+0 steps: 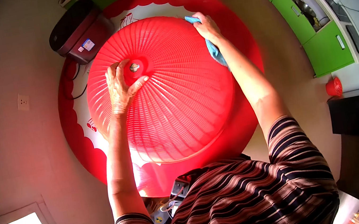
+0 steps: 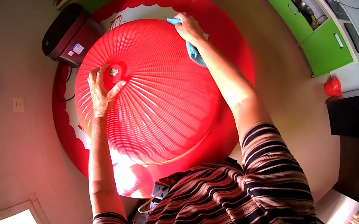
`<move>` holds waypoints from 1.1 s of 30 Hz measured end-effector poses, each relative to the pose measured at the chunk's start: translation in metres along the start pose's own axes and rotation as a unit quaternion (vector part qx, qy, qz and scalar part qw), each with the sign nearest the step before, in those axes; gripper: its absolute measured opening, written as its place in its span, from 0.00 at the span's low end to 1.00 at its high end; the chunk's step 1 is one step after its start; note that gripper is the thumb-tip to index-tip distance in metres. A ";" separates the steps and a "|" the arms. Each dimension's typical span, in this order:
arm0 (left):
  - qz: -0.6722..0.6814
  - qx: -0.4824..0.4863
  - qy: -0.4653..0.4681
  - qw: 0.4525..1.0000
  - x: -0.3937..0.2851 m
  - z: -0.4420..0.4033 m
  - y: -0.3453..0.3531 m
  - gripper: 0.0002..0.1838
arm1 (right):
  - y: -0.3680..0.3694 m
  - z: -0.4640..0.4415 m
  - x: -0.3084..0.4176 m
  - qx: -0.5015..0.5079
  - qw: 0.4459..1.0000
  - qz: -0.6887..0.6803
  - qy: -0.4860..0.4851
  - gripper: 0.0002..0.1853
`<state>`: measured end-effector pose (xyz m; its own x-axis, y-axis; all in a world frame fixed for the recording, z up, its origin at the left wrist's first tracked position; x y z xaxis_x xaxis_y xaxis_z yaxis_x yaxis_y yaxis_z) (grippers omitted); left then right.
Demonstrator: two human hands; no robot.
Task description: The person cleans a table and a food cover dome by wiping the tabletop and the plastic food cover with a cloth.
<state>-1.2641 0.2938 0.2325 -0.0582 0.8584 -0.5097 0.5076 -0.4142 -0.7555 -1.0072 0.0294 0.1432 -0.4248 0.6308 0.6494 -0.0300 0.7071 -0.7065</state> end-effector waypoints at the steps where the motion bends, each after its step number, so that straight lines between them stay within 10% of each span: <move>1: 0.001 0.020 0.021 1.000 -0.002 -0.001 -0.001 0.44 | -0.010 0.017 -0.003 -0.013 1.000 -0.016 -0.002 0.17; 6: -0.123 -0.004 0.096 0.988 0.006 -0.007 -0.006 0.48 | -0.035 0.111 0.003 -0.146 0.989 -0.014 -0.022 0.16; 17: -0.152 -0.052 -0.182 0.970 0.033 0.002 -0.009 0.43 | -0.007 0.322 0.139 -0.211 0.949 -0.061 -0.224 0.18; 33: -0.029 -0.120 -0.138 0.983 0.023 0.012 -0.018 0.29 | 0.109 -0.011 0.244 0.005 0.930 0.090 -0.357 0.11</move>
<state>-1.2848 0.3173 0.2299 -0.3074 0.7495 -0.5863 0.6827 -0.2554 -0.6846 -1.1040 0.2637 0.2277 -0.9159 0.3635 0.1703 0.0931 0.6050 -0.7907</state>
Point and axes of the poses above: each hand's wrist, its own z-axis away from the middle knuckle, its own y-axis out of the palm, x = y × z, the point moved 5 cm from there along -z, towards the middle knuckle, and after that the axes turned 13 degrees about -y, right-handed, at the moved point
